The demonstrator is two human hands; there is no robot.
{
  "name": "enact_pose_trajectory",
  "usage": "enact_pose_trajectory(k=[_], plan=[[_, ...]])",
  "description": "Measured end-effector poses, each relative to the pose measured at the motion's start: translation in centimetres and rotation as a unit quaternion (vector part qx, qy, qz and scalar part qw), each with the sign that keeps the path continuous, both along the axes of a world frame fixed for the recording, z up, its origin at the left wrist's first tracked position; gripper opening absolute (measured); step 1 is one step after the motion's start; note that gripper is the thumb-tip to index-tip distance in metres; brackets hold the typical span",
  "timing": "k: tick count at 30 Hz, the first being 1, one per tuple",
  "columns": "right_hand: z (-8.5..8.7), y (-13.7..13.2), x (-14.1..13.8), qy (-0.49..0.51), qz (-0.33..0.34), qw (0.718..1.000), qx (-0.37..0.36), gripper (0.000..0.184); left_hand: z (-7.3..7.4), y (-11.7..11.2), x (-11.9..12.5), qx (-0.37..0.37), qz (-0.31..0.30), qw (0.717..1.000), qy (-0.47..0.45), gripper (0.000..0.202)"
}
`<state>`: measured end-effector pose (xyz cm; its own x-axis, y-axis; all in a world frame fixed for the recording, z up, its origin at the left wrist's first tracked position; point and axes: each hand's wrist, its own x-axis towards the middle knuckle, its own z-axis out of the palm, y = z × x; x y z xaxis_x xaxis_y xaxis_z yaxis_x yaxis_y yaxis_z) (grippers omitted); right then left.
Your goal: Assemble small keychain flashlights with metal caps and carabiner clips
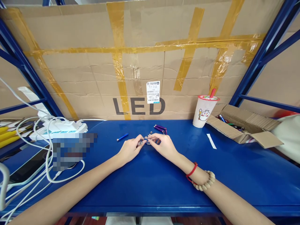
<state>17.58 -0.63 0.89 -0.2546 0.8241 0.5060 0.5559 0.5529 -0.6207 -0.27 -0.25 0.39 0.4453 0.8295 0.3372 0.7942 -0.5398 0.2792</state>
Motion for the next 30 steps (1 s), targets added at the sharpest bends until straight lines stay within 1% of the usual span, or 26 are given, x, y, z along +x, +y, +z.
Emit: enact_pose_trajectory(k=[4,7,10,13,16,19,23,30], plan=[[0.01,-0.07,-0.25,0.032,0.02,0.999,-0.012,0.021,0.12,-0.06,0.08,-0.009,0.02,0.999,-0.028,0.018],[-0.21,0.06,-0.07,0.033,0.053,0.998,-0.007,0.024,0.23,-0.08,0.01,-0.017,0.006,0.999,-0.036,0.019],[-0.28,-0.07,0.06,-0.007,0.088,0.996,0.018,0.027,0.16,0.01,-0.12,-0.011,-0.013,0.999,-0.047,0.022],[-0.07,-0.45,0.09,-0.076,0.087,0.991,0.073,0.027,-0.01,0.09,-0.2,-0.003,-0.036,0.997,-0.075,0.024],[0.13,-0.78,0.08,-0.16,0.083,0.975,0.133,0.027,-0.19,0.08,-0.2,-0.004,-0.06,0.994,-0.097,0.026],[0.06,-0.87,0.06,-0.216,0.095,0.959,0.16,0.03,-0.36,0.11,-0.18,-0.014,-0.068,0.992,-0.107,0.029],[-0.15,-0.78,0.09,-0.223,0.116,0.955,0.158,0.029,-0.47,0.27,-0.19,-0.029,-0.077,0.989,-0.122,0.029],[-0.24,-0.72,0.11,-0.226,0.119,0.953,0.165,0.03,-0.2,0.14,-0.1,-0.037,-0.072,0.991,-0.107,0.03]])
